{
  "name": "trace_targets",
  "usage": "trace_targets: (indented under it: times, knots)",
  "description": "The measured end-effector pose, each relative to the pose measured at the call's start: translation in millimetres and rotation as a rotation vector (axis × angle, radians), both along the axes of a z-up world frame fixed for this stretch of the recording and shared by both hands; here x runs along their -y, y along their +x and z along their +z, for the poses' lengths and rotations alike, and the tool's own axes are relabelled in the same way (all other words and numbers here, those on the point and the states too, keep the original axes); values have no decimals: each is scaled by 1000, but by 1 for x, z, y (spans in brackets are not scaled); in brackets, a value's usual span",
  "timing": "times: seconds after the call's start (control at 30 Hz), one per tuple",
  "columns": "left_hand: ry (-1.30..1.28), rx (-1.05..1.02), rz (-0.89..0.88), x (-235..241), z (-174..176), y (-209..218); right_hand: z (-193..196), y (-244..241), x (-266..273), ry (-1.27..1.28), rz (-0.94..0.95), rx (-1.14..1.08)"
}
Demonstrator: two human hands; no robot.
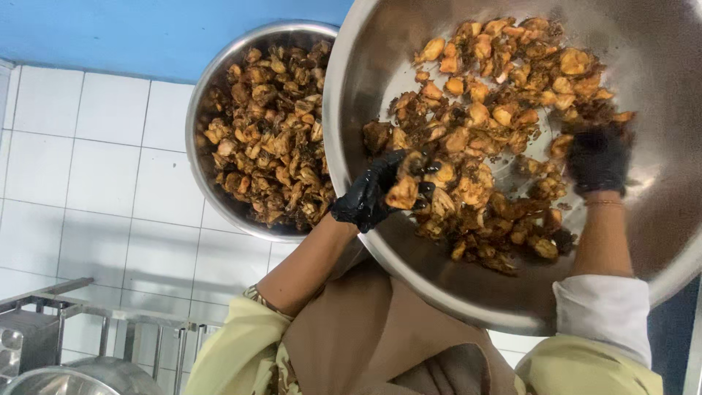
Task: The person transfers seasoned chicken pieces from a large stainless steel bowl to a smaller stainless steel bowl using gloved hands. The person repeatedly scoops handfuls of chicken and places them into the smaller bowl until the larger bowl is nearly empty.
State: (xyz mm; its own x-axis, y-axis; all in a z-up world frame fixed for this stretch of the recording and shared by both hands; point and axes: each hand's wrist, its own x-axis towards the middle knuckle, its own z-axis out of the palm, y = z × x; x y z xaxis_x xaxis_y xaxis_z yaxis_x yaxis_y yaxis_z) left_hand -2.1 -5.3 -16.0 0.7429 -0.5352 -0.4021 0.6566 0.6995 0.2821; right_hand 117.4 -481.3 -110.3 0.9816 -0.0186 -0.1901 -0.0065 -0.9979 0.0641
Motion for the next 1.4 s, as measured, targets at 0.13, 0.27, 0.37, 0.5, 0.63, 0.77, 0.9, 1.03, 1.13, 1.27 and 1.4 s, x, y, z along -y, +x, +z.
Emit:
trace_targets:
  times: [0.13,0.27,0.37,0.5,0.63,0.77,0.9,1.03,1.13,1.27,1.4]
  knots:
    - [112,-161,197,1,10,8,8,-22,-91,731,-42,-371]
    - [85,-192,194,-2,21,8,-1,-45,-146,426,398,-174]
    - [107,-167,180,-3,23,8,-15,-39,-145,361,272,-317]
    - [33,-132,173,-3,25,9,-48,-22,-108,682,361,-289]
    - [100,-196,168,0,32,9,-62,-6,-56,1222,33,-590]
    - [66,-207,88,-2,36,8,-1,-3,-51,1626,11,-634]
    - [-231,92,-59,-3,24,2,116,-38,-107,1634,76,-436]
    - [-153,38,-66,-9,17,-2,177,-68,-162,1762,306,-493]
    - [-343,146,-137,-12,26,-6,152,-63,-168,1552,249,-386]
    - [66,-330,55,-15,42,-11,68,-43,-161,523,228,-159]
    - [-381,181,297,-62,33,-17,2,-35,-153,239,346,-151]
